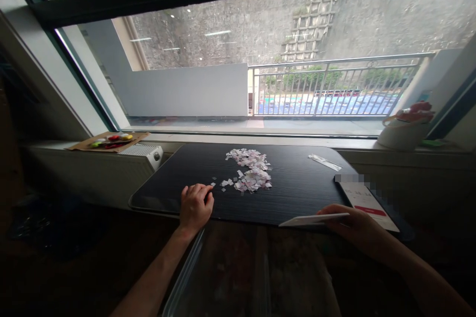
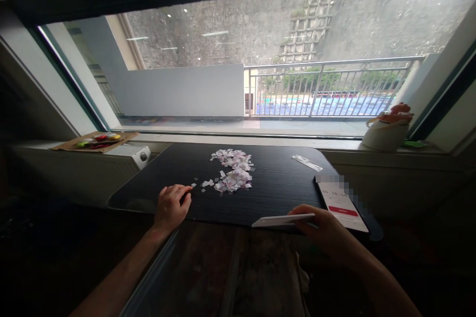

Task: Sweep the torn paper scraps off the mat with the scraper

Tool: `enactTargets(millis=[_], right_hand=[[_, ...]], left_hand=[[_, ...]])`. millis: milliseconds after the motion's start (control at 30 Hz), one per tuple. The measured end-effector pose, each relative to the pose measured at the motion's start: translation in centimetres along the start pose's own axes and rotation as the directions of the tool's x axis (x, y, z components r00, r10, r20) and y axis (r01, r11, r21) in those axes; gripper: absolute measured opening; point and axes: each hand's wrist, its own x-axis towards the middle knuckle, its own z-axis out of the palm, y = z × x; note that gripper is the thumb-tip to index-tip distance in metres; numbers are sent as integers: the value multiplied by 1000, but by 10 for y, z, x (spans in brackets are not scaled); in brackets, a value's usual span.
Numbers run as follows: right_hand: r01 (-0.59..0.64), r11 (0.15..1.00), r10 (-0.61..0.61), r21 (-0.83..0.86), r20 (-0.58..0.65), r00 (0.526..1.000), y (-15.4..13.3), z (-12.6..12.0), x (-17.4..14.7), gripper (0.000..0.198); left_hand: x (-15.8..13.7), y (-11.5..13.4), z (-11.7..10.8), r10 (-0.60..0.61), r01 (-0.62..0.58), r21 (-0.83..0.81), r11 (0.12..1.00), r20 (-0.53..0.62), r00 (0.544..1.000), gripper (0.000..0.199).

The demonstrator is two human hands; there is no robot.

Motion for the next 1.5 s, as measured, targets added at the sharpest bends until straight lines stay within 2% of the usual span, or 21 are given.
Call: enactTargets(millis=[100, 233, 333, 433, 567, 733, 867, 1000, 1133, 1367, 1500], right_hand=[[62, 997, -64, -34, -43, 997, -4, 12, 6, 32], [193, 978, -206, -77, -233, 950, -19, 55, 34, 27], [243, 963, -266, -115, -278, 923, -28, 87, 52, 29], [264, 955, -292, -134, -291, 911, -31, 102, 55, 28], [263, 954, -294, -143, -280, 914, -32, 104, 55, 28], [272, 945, -319, -181, -334, 887, -34, 107, 68, 32], [284, 945, -319, -160, -276, 907, -34, 107, 62, 31], [262, 949, -306, -177, -304, 902, -34, 101, 52, 32], [275, 948, -306, -160, -226, 925, -34, 100, 49, 30], [249, 955, -286, -162, -270, 919, -32, 101, 48, 30], [259, 952, -294, -161, -248, 923, -30, 93, 40, 26]], left_hand=[[0, 3, -2, -12, 12, 2, 1000, 22, 1000, 23], [-1, 5, -2, -29, 29, 8, 1000, 15, 999, 22], [-1, 5, -1, -28, 28, 3, 1000, 14, 999, 21], [-2, 5, 0, -35, 36, -7, 999, 19, 999, 21], [-2, 7, 0, -52, 52, -20, 998, 28, 998, 21], [-3, 7, 0, -69, 70, -26, 997, 36, 997, 21], [-3, 8, -1, -67, 68, -25, 997, 32, 997, 22], [-2, 9, -2, -71, 71, -20, 997, 32, 997, 22], [-2, 9, -1, -59, 60, -21, 998, 32, 998, 22], [-3, 8, 0, -54, 54, -22, 998, 24, 998, 22], [-3, 9, -1, -57, 57, -24, 998, 21, 998, 22]])
